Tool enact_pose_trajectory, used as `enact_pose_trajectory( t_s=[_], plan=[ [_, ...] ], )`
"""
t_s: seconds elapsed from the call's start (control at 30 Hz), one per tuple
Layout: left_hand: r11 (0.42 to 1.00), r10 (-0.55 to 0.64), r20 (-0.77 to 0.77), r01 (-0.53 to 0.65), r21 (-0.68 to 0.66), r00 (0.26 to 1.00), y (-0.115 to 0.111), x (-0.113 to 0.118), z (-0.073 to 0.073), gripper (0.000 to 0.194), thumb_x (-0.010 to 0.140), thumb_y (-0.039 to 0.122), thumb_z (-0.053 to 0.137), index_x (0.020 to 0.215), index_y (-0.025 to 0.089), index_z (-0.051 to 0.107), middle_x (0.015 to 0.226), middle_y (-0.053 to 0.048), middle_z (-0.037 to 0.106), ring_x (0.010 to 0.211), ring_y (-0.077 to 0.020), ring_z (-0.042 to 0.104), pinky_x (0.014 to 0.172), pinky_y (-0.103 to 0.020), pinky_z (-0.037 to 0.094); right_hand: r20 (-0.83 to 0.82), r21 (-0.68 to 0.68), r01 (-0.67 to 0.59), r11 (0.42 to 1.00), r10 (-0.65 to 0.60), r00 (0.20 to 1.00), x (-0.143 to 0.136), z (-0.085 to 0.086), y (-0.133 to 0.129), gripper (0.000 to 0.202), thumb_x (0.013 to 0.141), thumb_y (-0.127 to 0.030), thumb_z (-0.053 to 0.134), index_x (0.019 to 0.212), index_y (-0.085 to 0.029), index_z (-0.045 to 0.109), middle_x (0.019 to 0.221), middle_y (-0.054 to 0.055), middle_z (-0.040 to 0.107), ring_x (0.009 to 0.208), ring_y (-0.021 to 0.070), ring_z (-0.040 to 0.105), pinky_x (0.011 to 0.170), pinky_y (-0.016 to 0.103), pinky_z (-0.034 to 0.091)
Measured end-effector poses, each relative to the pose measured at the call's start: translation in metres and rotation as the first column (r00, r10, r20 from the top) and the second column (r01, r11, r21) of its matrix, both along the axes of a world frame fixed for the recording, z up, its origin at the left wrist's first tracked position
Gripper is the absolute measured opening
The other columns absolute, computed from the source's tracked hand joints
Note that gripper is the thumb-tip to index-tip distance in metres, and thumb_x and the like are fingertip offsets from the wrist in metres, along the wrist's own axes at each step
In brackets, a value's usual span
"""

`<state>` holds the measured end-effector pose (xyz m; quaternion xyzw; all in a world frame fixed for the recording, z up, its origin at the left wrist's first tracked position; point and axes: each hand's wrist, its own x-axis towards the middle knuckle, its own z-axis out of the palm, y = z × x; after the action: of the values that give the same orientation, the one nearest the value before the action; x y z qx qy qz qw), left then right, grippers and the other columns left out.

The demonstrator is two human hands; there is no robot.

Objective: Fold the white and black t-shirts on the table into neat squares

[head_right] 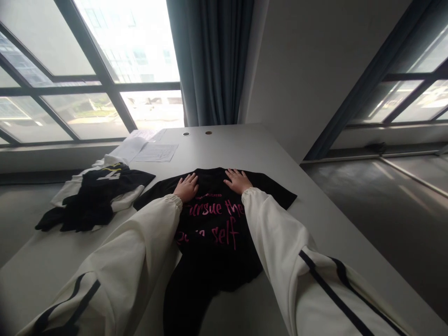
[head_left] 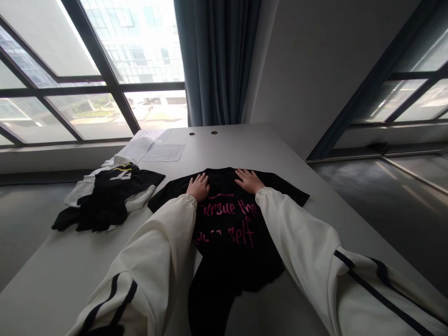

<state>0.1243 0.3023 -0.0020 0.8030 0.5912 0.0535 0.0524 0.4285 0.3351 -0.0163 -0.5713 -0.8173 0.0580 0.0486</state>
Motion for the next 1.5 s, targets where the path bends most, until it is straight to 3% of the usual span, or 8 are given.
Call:
enact_pose_trajectory(
  t_s=[0.13,0.33,0.57,0.83,1.07,1.23,1.4,1.5],
  plan=[
    [0.989,0.117,0.024,-0.115,-0.090,0.993,0.013,0.003,0.002,0.066,0.107,0.057,0.031,0.169,0.035,0.032,0.180,-0.001,0.019,0.166,-0.0354,0.014,0.128,-0.075,0.011,-0.018,0.017,0.000,1.000,0.001,1.000,0.001,0.001,-0.004,0.066,0.111,-0.056,0.029,0.169,-0.025,0.034,0.177,0.008,0.027,0.164,0.0306,0.024,0.131,0.059,0.020],
    [0.985,0.161,0.040,-0.158,-0.071,0.986,0.016,0.004,0.001,0.067,0.105,0.061,0.029,0.169,0.039,0.032,0.180,0.000,0.019,0.166,-0.0337,0.013,0.127,-0.077,0.007,0.013,0.032,0.012,0.999,-0.012,1.000,0.035,-0.004,-0.004,0.064,0.110,-0.050,0.034,0.168,-0.024,0.037,0.176,0.008,0.029,0.162,0.0318,0.029,0.130,0.057,0.025],
    [0.982,0.174,0.029,-0.172,-0.073,0.984,0.016,0.003,-0.002,0.068,0.105,0.060,0.025,0.170,0.038,0.028,0.180,0.001,0.018,0.167,-0.0334,0.012,0.127,-0.076,0.007,0.015,0.015,0.010,1.000,-0.011,1.000,0.099,-0.008,-0.010,0.063,0.109,-0.045,0.038,0.168,-0.024,0.039,0.175,0.007,0.031,0.162,0.0321,0.028,0.131,0.056,0.026],
    [0.975,0.214,0.058,-0.209,-0.078,0.975,0.018,0.002,-0.004,0.075,0.105,0.059,0.025,0.173,0.029,0.019,0.180,-0.002,0.017,0.167,-0.0318,0.011,0.130,-0.072,0.005,-0.113,0.140,0.078,0.987,-0.063,0.992,0.120,-0.011,-0.025,0.059,0.109,-0.044,0.038,0.161,-0.019,0.050,0.176,0.011,0.029,0.163,0.0317,0.028,0.131,0.052,0.031],
    [0.977,0.208,0.077,-0.204,-0.054,0.975,0.019,0.001,-0.008,0.072,0.105,0.059,0.026,0.172,0.032,0.025,0.179,-0.001,0.020,0.166,-0.0328,0.013,0.131,-0.070,0.006,-0.128,0.183,0.212,0.960,-0.190,0.973,0.168,-0.005,-0.047,0.051,0.103,-0.037,0.043,0.144,-0.018,0.066,0.158,0.017,0.054,0.149,0.0294,0.049,0.127,0.048,0.039],
    [0.978,0.206,0.082,-0.203,-0.046,0.975,0.019,0.001,-0.009,0.073,0.105,0.060,0.026,0.172,0.032,0.026,0.179,-0.001,0.021,0.166,-0.0325,0.013,0.132,-0.068,0.007,-0.124,0.285,0.406,0.868,-0.386,0.914,0.186,-0.002,-0.078,0.044,0.095,-0.030,0.050,0.129,-0.016,0.074,0.140,0.021,0.065,0.137,0.0350,0.056,0.119,0.052,0.045],
    [0.978,0.208,0.085,-0.204,-0.051,0.974,0.018,0.001,-0.007,0.074,0.104,0.059,0.026,0.172,0.029,0.027,0.179,-0.001,0.021,0.166,-0.0311,0.014,0.132,-0.068,0.008,-0.260,0.287,0.799,0.528,-0.761,0.595,0.216,-0.010,-0.140,0.045,0.089,-0.045,0.060,0.123,-0.020,0.077,0.129,0.025,0.066,0.124,0.0462,0.061,0.099,0.063,0.053],
    [0.977,0.212,0.085,-0.208,-0.054,0.974,0.017,0.000,-0.006,0.074,0.104,0.060,0.026,0.171,0.030,0.028,0.179,-0.001,0.021,0.166,-0.0307,0.014,0.132,-0.066,0.008,-0.245,0.192,0.827,0.528,-0.790,0.561,0.233,-0.019,-0.169,0.050,0.083,-0.061,0.066,0.117,-0.026,0.079,0.122,0.023,0.068,0.118,0.0469,0.065,0.095,0.063,0.053]
  ],
)
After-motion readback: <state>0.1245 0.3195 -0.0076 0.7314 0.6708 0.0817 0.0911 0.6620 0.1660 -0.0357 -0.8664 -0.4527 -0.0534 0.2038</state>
